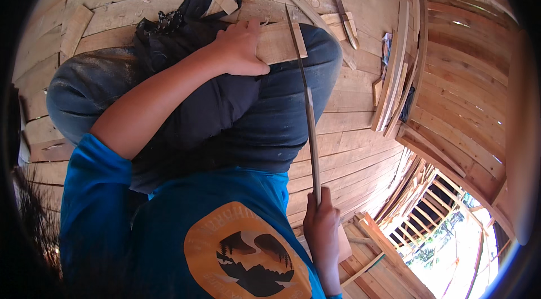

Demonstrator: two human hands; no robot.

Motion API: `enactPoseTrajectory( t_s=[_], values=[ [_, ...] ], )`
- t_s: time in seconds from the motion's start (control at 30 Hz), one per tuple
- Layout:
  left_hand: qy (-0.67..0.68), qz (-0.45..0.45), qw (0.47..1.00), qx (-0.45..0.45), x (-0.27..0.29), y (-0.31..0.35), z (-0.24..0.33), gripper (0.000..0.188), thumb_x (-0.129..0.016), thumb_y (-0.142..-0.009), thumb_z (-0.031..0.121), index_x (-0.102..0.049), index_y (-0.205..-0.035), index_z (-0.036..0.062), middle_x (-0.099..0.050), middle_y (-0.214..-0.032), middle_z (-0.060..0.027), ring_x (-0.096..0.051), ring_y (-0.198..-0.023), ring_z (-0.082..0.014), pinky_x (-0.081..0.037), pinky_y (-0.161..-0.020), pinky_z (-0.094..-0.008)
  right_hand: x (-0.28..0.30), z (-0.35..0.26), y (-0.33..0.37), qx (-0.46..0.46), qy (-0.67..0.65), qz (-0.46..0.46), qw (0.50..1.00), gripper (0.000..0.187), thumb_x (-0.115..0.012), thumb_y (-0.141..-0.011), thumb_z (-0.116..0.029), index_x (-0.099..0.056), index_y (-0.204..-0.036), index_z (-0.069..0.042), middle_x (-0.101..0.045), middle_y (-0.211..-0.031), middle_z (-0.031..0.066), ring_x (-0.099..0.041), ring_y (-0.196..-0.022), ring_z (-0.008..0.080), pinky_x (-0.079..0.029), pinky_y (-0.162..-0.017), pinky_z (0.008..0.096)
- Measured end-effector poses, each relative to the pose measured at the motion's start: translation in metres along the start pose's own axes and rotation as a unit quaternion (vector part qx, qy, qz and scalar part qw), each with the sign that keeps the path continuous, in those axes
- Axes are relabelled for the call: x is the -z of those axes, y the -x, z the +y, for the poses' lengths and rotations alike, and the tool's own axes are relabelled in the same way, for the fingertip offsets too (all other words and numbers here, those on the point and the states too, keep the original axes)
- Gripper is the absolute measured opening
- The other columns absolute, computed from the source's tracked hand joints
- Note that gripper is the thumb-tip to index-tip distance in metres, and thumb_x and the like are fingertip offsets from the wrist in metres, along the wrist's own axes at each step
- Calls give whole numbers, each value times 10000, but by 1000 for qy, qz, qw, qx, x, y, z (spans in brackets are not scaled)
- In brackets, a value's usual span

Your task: The person is sawing a piece of wood with a hand saw. They hold the wood plank against the floor with one hand while moving the saw back and forth across the wood with the other.

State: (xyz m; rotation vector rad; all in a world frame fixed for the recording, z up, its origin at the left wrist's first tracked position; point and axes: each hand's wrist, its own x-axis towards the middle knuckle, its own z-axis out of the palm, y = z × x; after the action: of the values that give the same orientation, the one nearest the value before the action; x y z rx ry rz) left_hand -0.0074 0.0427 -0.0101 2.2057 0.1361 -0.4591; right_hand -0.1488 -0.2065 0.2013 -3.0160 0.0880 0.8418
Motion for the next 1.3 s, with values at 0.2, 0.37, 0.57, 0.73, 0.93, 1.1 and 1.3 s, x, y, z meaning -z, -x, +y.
enactPoseTrajectory(
  t_s=[0.2, 0.37, 0.57, 0.73, 0.93, 1.1, 1.3],
  values=[
    [-8, -21, 999, -45, 2, 12, 19, 781, -738, -659, 327, -403, -1250, -59, -511, -1199, -280, -507, -1139, -433, -404, -919, -544, -6, -2, 0, -38, -3, 18, 999, 117, -524, -973, -131, -496, -957, -19, -546, -599, 270, -575, -609, 481, -402, -502, 540],
    [0, -18, 1000, 6, 9, -3, 3, 810, -746, -646, 353, -400, -1251, -59, -516, -1207, -280, -493, -1186, -437, -418, -924, -539, -4, 12, -4, -16, 3, -16, 1000, 131, -529, -969, -142, -520, -1011, -19, -562, -629, 276, -583, -637, 490, -410, -521, 542],
    [-26, -27, 998, -54, 3, 13, 21, 790, -741, -647, 339, -401, -1239, -59, -508, -1212, -289, -512, -1143, -428, -420, -907, -538, -11, 6, -15, 24, 10, 17, 1000, 118, -512, -977, -132, -510, -1030, -28, -580, -643, 261, -583, -630, 485, -430, -543, 544],
    [5, -16, 1000, -2, 10, -3, 4, 821, -752, -638, 342, -394, -1257, -62, -503, -1240, -286, -504, -1176, -425, -406, -915, -573, -3, 10, -9, 3, -18, -6, 1000, 113, -536, -967, -133, -520, -983, -22, -569, -643, 272, -592, -658, 490, -421, -534, 538],
    [-5, -38, 999, -17, 6, 6, 16, 837, -756, -635, 344, -384, -1267, -60, -501, -1243, -283, -491, -1190, -433, -408, -916, -577, -7, -2, -31, 10, -9, 16, 1000, 143, -522, -986, -129, -512, -954, 10, -482, -556, 210, -487, -483, 391, -349, -465, 440],
    [-5, -16, 1000, 6, 0, -7, 4, 825, -752, -629, 348, -402, -1258, -54, -511, -1218, -274, -492, -1185, -434, -411, -918, -567, -4, 6, -1, -16, -24, -8, 1000, 106, -517, -976, -123, -494, -934, -29, -530, -596, 267, -571, -622, 492, -399, -514, 531],
    [0, -14, 1000, -4, 0, 6, 16, 834, -751, -628, 348, -402, -1265, -62, -507, -1246, -275, -494, -1193, -425, -403, -926, -567, -13, -4, -45, 36, -33, 28, 998, 114, -502, -994, -136, -492, -963, -26, -536, -596, 255, -552, -567, 474, -391, -504, 529]
  ],
)
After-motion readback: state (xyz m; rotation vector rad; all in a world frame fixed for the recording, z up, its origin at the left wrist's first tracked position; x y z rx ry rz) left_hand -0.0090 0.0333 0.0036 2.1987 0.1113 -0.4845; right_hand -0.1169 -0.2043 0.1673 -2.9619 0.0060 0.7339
